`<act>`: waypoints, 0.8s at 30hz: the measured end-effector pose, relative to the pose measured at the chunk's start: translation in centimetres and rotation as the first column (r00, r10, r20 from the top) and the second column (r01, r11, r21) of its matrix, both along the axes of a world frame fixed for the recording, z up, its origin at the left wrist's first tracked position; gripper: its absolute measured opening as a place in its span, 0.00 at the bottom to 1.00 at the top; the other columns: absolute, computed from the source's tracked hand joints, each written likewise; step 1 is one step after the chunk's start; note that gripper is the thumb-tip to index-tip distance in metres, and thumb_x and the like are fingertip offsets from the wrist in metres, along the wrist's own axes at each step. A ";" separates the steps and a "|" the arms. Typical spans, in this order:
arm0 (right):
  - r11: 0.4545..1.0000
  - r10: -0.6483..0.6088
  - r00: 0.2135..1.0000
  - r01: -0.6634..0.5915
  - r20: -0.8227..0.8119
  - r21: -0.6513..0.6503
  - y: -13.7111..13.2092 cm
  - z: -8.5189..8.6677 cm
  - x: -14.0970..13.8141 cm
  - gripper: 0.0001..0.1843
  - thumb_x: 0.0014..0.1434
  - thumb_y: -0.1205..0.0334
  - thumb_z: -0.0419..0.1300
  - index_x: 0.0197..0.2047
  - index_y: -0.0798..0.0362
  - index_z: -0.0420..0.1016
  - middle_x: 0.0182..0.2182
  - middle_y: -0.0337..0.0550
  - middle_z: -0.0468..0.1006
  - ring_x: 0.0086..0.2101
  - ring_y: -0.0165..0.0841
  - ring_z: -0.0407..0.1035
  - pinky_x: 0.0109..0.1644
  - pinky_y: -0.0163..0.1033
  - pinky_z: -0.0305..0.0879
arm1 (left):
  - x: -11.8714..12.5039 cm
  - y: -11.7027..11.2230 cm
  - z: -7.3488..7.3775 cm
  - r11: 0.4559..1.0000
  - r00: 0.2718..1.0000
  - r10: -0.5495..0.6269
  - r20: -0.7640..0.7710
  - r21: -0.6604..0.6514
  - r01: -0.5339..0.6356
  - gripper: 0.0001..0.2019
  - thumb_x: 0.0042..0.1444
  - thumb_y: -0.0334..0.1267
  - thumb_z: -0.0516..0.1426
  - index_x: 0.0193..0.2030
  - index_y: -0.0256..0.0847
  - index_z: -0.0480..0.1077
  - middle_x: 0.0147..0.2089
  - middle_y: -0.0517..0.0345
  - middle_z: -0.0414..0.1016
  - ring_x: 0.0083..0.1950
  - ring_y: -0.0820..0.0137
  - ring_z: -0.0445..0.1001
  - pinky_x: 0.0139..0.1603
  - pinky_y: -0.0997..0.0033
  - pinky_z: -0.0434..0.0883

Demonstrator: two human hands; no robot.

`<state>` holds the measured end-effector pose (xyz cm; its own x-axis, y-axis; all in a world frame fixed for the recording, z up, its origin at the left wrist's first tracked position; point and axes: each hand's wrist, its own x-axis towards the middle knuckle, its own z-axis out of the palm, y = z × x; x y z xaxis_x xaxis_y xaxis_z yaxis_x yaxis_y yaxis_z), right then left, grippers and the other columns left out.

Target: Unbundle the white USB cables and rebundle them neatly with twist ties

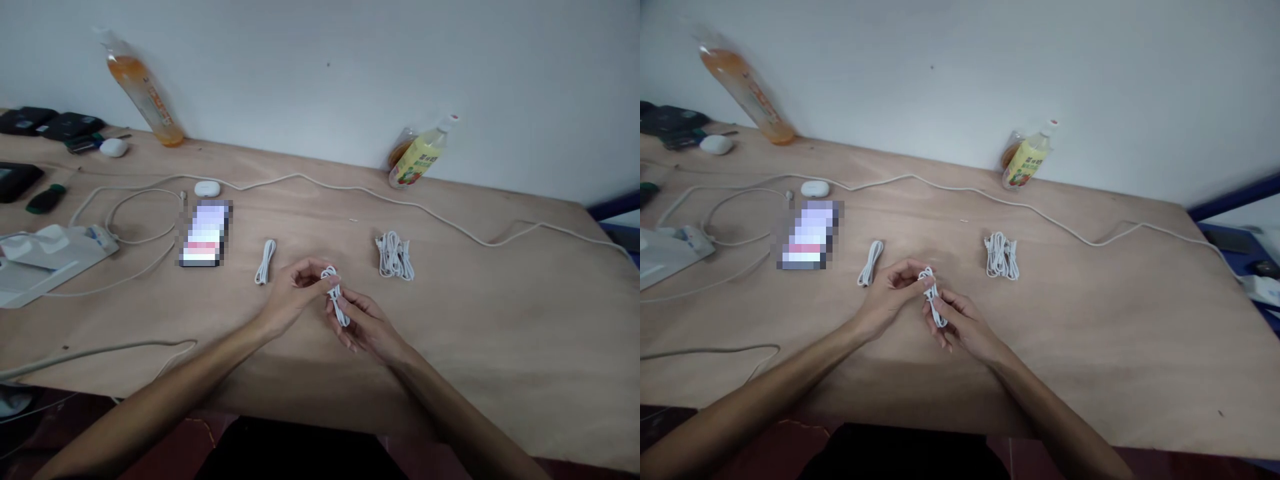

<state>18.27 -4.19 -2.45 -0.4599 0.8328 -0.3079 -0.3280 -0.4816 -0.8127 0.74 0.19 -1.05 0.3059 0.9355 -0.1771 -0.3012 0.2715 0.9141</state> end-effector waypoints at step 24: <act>0.993 0.053 0.976 -0.074 -0.212 -0.092 0.7 -0.5 0.1 0.20 0.64 0.50 0.74 0.51 0.53 0.79 0.28 0.31 0.69 0.22 0.24 0.59 0.24 0.30 0.62 | 0.3 0.6 -0.8 0.999 0.991 0.027 0.134 -0.036 -0.022 0.21 0.53 0.49 0.77 0.42 0.37 0.79 0.32 0.61 0.81 0.26 0.79 0.67 0.31 0.75 0.67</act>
<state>18.39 -3.47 -2.95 -0.5742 0.7699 -0.2786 -0.4517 -0.5816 -0.6766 1.07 0.75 -1.82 0.3059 0.9371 -0.1683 -0.4273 0.2931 0.8552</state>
